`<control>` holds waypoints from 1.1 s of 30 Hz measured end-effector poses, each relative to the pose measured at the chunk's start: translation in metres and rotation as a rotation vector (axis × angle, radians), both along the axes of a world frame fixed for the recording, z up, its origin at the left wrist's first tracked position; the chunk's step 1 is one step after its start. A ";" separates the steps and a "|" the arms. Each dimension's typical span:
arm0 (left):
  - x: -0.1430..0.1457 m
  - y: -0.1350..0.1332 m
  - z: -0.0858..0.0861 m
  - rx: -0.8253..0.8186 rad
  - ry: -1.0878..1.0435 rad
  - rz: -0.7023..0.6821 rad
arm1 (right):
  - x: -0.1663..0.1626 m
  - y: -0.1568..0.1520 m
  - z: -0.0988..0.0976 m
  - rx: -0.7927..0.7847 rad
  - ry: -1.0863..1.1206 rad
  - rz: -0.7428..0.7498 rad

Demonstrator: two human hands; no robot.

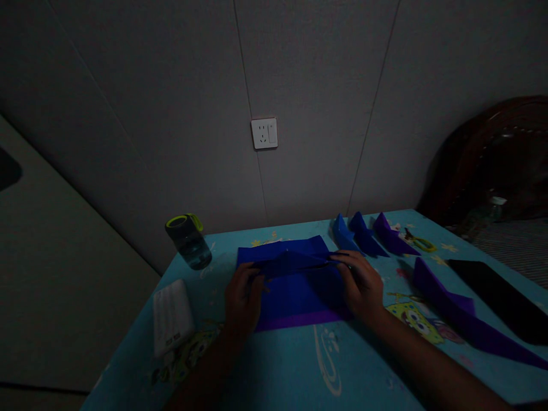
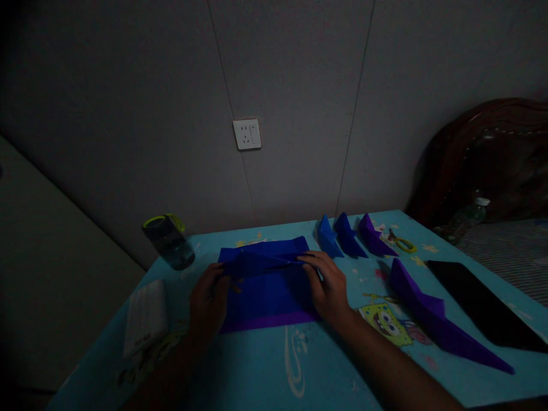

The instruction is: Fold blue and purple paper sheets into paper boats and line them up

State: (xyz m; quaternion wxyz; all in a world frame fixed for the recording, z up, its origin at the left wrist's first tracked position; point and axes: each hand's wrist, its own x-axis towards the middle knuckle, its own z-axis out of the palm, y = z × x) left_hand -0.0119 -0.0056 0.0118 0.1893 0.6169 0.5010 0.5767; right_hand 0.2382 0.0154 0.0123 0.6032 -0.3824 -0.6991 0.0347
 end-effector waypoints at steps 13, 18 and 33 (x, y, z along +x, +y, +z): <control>0.010 0.002 0.009 -0.221 -0.266 -0.120 | -0.010 0.009 0.012 -0.546 0.627 0.103; 0.010 0.001 0.012 -0.186 -0.394 -0.243 | -0.006 0.012 0.011 -0.559 0.632 0.106; 0.012 0.007 0.011 -0.297 -0.566 -0.209 | 0.007 0.016 -0.001 -0.321 0.140 0.122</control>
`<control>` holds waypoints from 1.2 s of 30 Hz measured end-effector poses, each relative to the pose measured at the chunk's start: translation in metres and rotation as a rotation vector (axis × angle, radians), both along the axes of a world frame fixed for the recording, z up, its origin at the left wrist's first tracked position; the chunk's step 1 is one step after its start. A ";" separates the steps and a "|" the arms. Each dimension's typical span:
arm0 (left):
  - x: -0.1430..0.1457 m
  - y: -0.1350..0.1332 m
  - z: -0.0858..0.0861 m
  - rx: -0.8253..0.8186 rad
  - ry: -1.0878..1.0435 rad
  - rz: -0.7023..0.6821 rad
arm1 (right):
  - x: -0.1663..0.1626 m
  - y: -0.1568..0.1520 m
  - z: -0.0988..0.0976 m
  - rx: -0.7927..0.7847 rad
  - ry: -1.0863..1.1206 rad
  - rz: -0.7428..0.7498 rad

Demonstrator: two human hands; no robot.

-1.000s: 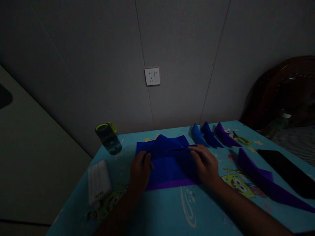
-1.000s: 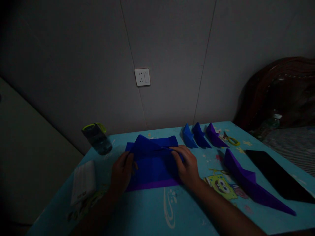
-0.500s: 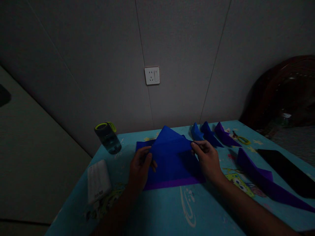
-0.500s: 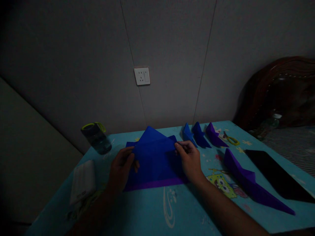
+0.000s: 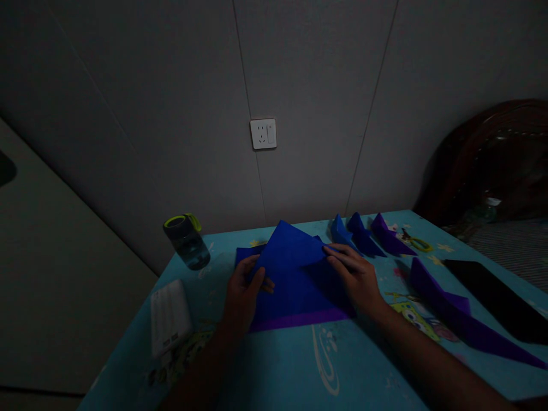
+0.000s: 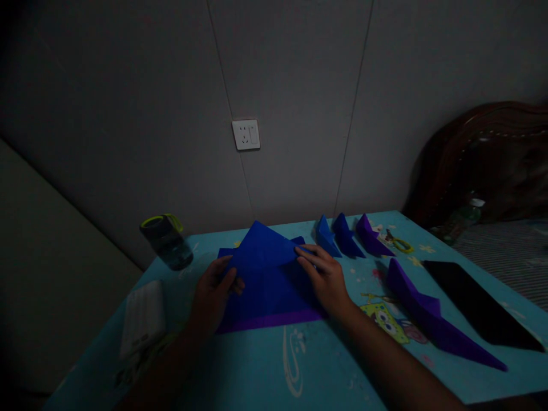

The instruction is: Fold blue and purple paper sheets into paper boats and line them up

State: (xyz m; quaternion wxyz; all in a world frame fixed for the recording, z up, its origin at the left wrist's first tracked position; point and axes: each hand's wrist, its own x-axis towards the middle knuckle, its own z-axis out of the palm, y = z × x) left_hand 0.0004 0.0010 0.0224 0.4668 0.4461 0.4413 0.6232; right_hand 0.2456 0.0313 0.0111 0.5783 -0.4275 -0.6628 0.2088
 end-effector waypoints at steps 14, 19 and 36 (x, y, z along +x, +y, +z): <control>0.008 -0.009 -0.015 -0.045 -0.038 -0.287 | 0.001 0.007 0.000 -0.176 0.290 -0.054; -0.002 -0.010 -0.023 0.094 0.578 -0.197 | 0.002 0.007 0.000 -0.193 0.291 -0.063; -0.007 -0.005 -0.016 0.244 0.982 -0.215 | 0.003 0.012 -0.004 -0.275 0.378 -0.022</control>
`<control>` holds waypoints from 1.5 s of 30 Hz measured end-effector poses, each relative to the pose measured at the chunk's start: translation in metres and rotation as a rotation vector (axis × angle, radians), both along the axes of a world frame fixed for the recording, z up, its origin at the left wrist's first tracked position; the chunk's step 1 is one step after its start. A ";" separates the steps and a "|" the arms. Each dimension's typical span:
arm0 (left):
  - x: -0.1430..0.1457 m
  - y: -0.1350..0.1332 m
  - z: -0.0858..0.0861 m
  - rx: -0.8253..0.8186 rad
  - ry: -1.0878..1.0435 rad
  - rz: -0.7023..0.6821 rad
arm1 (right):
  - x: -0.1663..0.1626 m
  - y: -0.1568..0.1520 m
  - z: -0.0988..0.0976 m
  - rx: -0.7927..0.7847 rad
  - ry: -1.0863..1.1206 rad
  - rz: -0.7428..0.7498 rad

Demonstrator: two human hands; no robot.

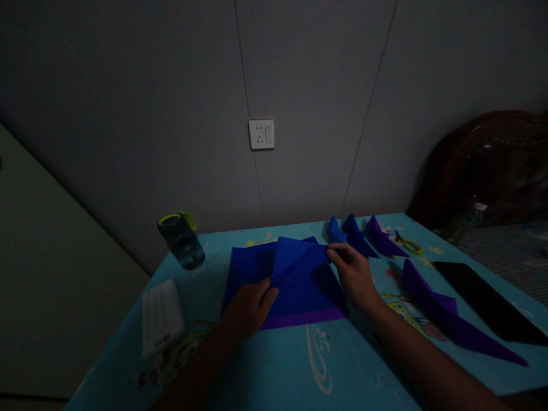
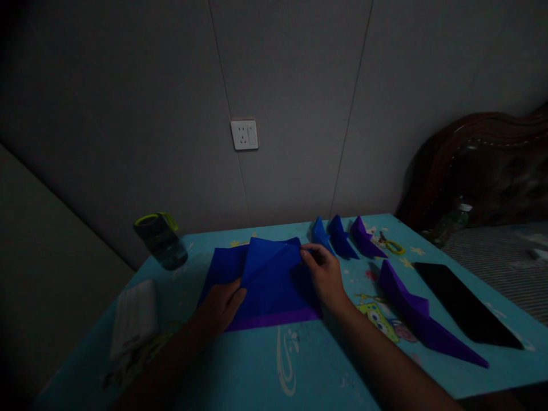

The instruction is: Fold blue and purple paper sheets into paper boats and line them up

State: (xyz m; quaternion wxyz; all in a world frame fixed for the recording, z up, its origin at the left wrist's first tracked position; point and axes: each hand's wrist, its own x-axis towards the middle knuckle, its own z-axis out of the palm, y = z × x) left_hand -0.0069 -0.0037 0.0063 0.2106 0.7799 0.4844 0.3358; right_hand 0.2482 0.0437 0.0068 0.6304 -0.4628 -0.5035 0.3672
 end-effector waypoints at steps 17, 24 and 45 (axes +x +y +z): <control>0.009 0.000 0.009 -0.447 -0.813 -0.045 | 0.000 0.009 -0.011 0.019 0.261 -0.002; 0.010 0.002 0.004 -0.562 -1.116 -0.057 | 0.002 0.006 -0.010 0.048 0.313 -0.022; 0.005 0.002 0.007 -0.007 -0.742 0.354 | -0.010 -0.002 -0.008 -0.097 0.278 0.029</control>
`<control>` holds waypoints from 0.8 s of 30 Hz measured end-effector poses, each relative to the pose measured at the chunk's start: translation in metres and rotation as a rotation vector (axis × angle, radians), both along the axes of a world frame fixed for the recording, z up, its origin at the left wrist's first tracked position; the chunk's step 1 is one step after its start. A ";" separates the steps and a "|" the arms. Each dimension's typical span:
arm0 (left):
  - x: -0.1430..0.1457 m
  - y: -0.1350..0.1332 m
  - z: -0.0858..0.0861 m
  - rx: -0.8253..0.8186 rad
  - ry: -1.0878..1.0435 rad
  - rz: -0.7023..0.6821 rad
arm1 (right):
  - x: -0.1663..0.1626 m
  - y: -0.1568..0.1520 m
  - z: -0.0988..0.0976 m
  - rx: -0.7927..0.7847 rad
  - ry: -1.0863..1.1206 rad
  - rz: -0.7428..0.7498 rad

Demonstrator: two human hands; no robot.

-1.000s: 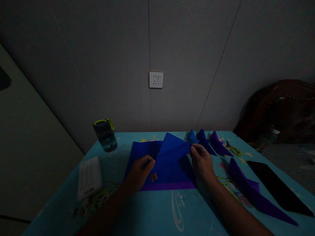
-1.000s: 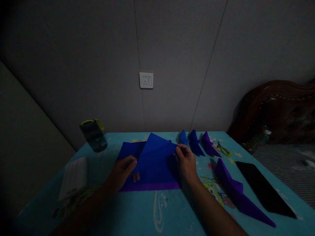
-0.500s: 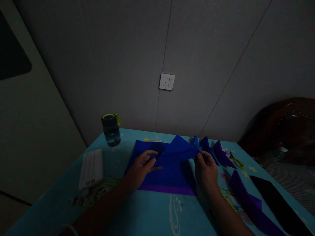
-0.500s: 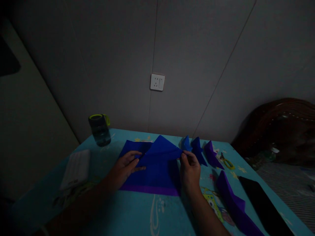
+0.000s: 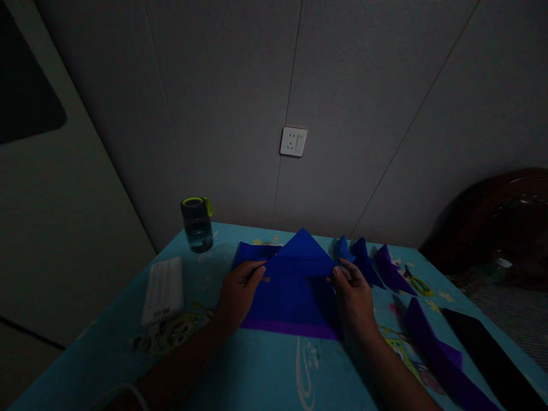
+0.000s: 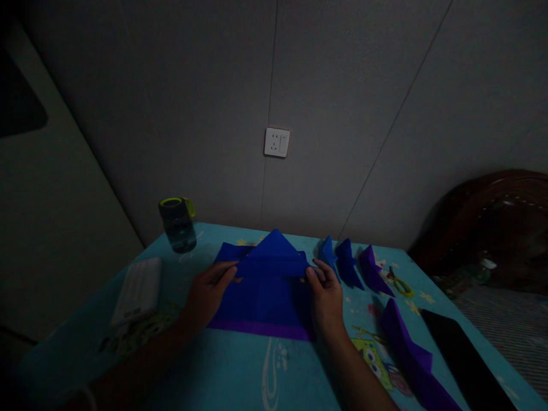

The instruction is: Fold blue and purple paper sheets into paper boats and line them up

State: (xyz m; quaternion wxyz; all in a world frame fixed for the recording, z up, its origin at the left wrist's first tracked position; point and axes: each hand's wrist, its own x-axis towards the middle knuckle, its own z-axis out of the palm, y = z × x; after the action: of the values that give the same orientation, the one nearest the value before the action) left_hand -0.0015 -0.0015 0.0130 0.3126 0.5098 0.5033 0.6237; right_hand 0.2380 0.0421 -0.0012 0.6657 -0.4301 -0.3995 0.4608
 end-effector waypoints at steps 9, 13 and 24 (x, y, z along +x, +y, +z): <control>-0.013 0.006 0.003 0.090 0.020 0.209 | -0.010 -0.019 0.014 -0.015 -0.360 0.096; -0.013 0.003 0.001 0.230 0.133 0.158 | -0.006 -0.016 0.014 -0.062 -0.345 0.025; -0.017 0.007 -0.006 0.442 0.578 0.177 | -0.003 -0.013 0.010 0.067 -0.429 -0.020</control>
State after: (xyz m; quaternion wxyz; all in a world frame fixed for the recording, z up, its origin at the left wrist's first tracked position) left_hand -0.0182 0.0057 0.0071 -0.0151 0.6747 0.4660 0.5722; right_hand 0.2352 0.0287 0.0084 0.5839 -0.4999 -0.5427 0.3385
